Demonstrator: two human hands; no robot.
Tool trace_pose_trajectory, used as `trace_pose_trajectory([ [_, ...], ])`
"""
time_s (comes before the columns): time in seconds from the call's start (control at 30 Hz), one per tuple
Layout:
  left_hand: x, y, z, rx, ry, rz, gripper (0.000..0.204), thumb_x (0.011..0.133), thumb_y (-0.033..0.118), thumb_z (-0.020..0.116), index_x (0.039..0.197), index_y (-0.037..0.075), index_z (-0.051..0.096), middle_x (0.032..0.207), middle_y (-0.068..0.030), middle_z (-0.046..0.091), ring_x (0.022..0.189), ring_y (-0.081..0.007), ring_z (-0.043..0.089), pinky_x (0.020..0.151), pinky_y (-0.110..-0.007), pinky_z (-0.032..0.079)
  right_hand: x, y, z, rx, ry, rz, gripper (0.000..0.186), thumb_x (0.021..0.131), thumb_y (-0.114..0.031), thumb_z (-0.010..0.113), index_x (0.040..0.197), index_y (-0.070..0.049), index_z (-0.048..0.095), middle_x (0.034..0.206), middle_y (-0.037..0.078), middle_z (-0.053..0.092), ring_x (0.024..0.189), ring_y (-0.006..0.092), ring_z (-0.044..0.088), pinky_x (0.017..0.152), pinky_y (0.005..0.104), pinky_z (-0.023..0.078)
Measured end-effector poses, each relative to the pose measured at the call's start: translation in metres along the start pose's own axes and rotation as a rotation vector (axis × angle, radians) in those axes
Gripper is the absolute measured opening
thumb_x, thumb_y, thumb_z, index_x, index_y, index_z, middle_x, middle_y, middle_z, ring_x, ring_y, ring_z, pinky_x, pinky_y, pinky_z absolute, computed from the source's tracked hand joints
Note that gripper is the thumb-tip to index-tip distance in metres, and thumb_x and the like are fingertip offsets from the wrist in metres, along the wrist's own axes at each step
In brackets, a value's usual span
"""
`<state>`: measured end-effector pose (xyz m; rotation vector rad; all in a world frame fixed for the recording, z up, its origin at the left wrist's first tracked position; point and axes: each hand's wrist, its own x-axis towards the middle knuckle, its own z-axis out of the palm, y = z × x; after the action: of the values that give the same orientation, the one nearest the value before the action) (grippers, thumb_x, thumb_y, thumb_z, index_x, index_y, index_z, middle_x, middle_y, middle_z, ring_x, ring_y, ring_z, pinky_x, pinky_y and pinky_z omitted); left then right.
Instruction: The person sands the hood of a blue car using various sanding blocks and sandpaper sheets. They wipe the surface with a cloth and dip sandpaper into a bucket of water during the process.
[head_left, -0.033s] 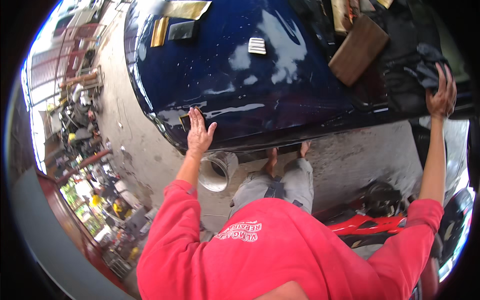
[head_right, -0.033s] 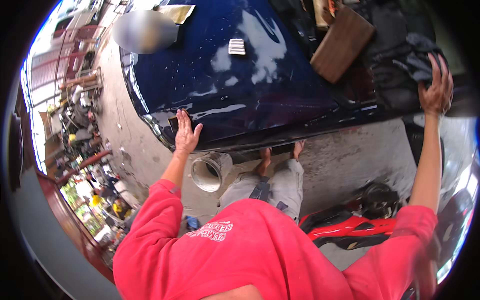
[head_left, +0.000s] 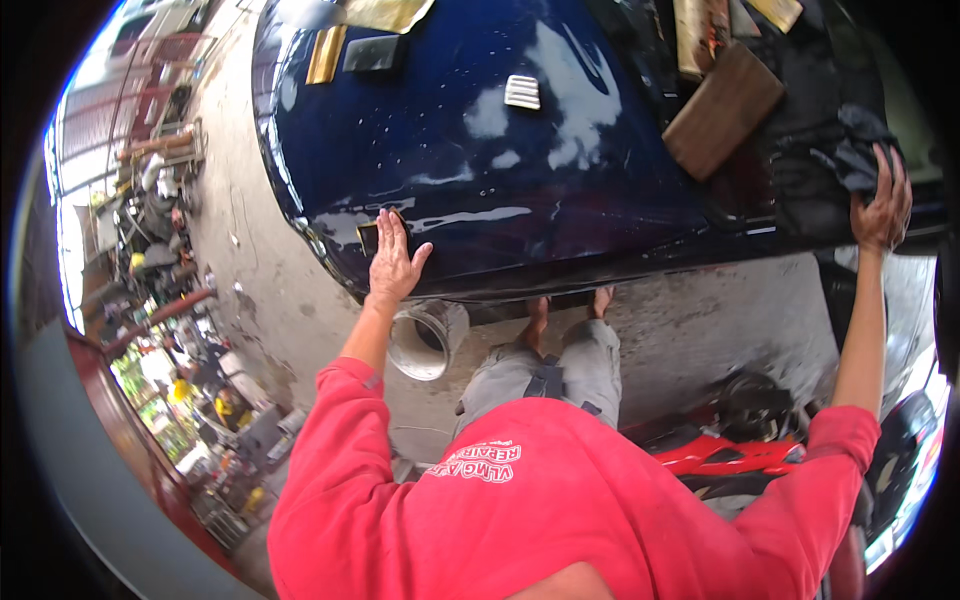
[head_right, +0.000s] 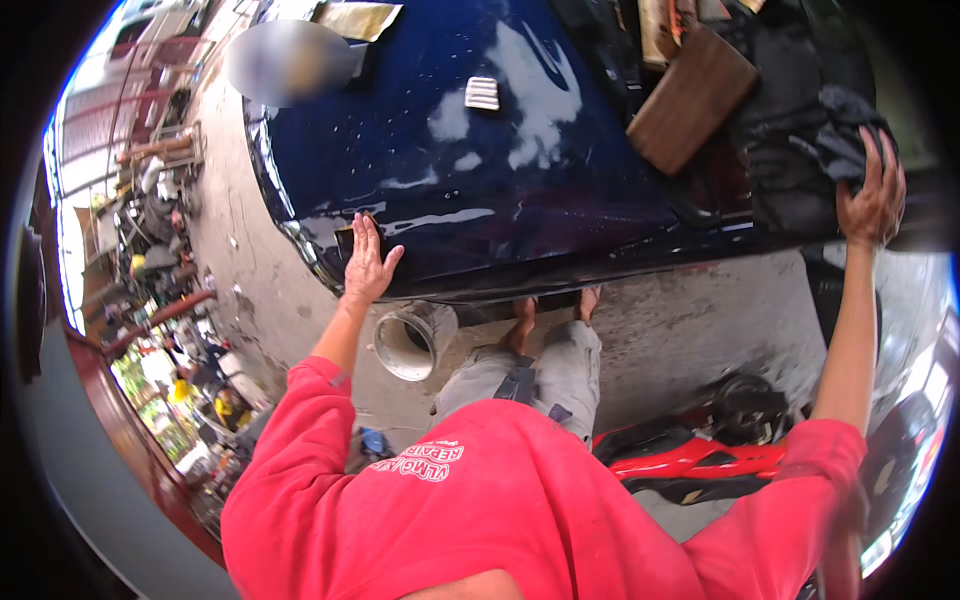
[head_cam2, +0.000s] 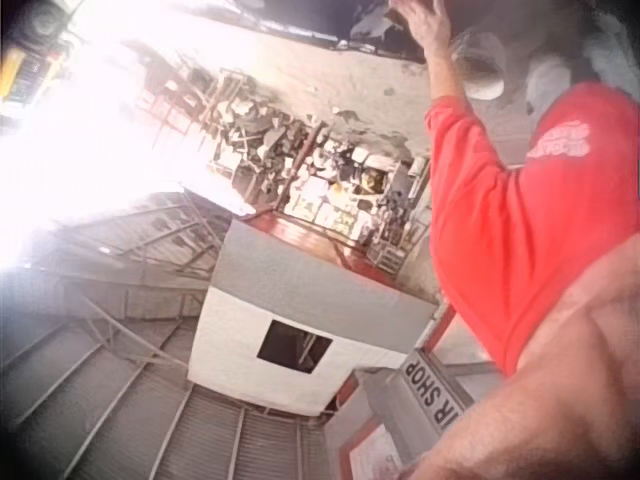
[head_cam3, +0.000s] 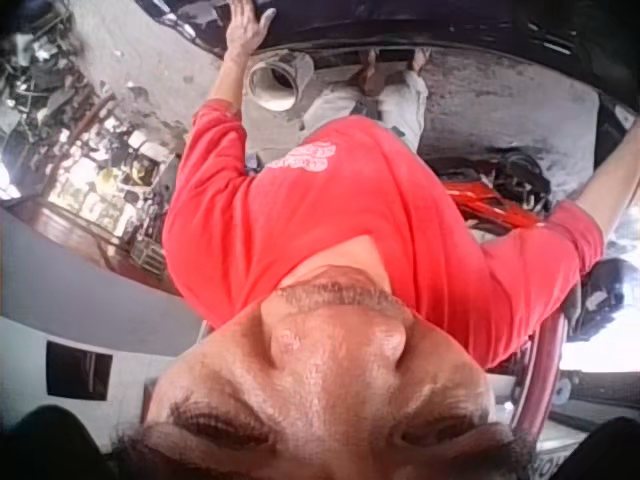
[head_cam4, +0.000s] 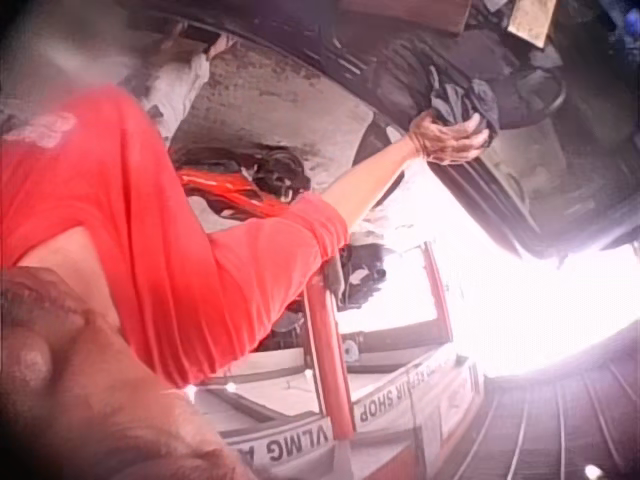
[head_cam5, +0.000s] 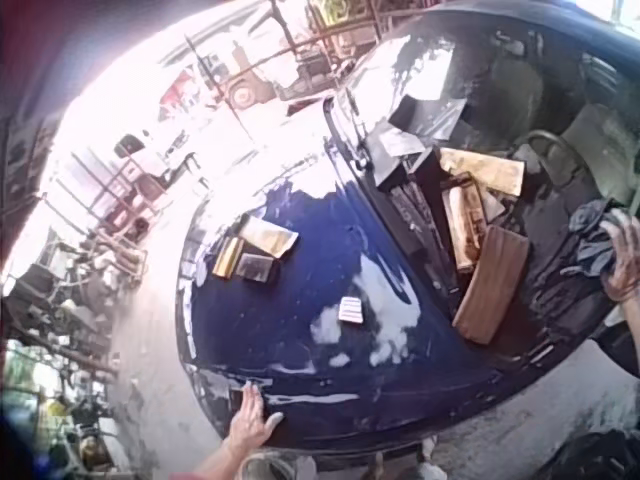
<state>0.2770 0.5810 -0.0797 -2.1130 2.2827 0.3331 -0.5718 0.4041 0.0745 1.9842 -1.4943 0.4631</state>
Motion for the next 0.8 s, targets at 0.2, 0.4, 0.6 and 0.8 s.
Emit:
trace_pose_trajectory([
  [0.2, 0.031, 0.018, -0.028, 0.238, -0.142, -0.067, 0.086, 0.101, 0.046, 0.074, 0.161, -0.009, 0.045, 0.168, -0.0314, 0.044, 0.152, -0.0427, 0.049, 0.124, -0.044, 0.044, -0.009, -0.004, -0.004, -0.059, -0.098, 0.09, 0.085, 0.074, -0.018, 0.082, 0.155, -0.031, 0.058, 0.162, -0.002, 0.052, 0.147, 0.034, 0.051, 0.124, 0.0489, 0.042],
  [0.4, 0.013, 0.058, -0.064, -0.162, -0.148, -0.252, 0.039, 0.107, 0.025, 0.065, 0.144, 0.014, 0.069, 0.125, -0.0193, 0.077, 0.11, -0.044, 0.073, 0.097, -0.054, 0.059, 0.008, 0.029, 0.004, 0.079, -0.2, 0.157, 0.062, 0.084, -0.01, 0.078, 0.143, -0.021, 0.066, 0.149, 0.008, 0.064, 0.139, 0.0342, 0.058, 0.119, 0.0473, 0.046],
  [0.6, -0.111, 0.036, -0.035, -0.371, 0.055, -0.28, 0.036, 0.106, 0.026, 0.064, 0.136, 0.008, 0.074, 0.125, -0.0206, 0.077, 0.117, -0.0414, 0.072, 0.103, -0.052, 0.056, 0.08, 0.032, -0.069, 0.501, -0.013, 0.351, 0.039, 0.096, -0.007, 0.074, 0.136, -0.007, 0.073, 0.134, 0.014, 0.076, 0.124, 0.0312, 0.072, 0.11, 0.0395, 0.052],
  [0.8, -0.308, 0.027, 0.03, -0.491, -0.117, -0.709, 0.039, 0.104, 0.029, 0.065, 0.135, 0.006, 0.075, 0.131, -0.0226, 0.075, 0.124, -0.0412, 0.071, 0.107, -0.046, 0.056, 0.11, -0.133, -0.134, 0.79, -0.192, 0.054, 0.045, 0.089, -0.001, 0.082, 0.133, -0.006, 0.073, 0.129, 0.011, 0.073, 0.126, 0.0327, 0.068, 0.113, 0.0423, 0.049],
])
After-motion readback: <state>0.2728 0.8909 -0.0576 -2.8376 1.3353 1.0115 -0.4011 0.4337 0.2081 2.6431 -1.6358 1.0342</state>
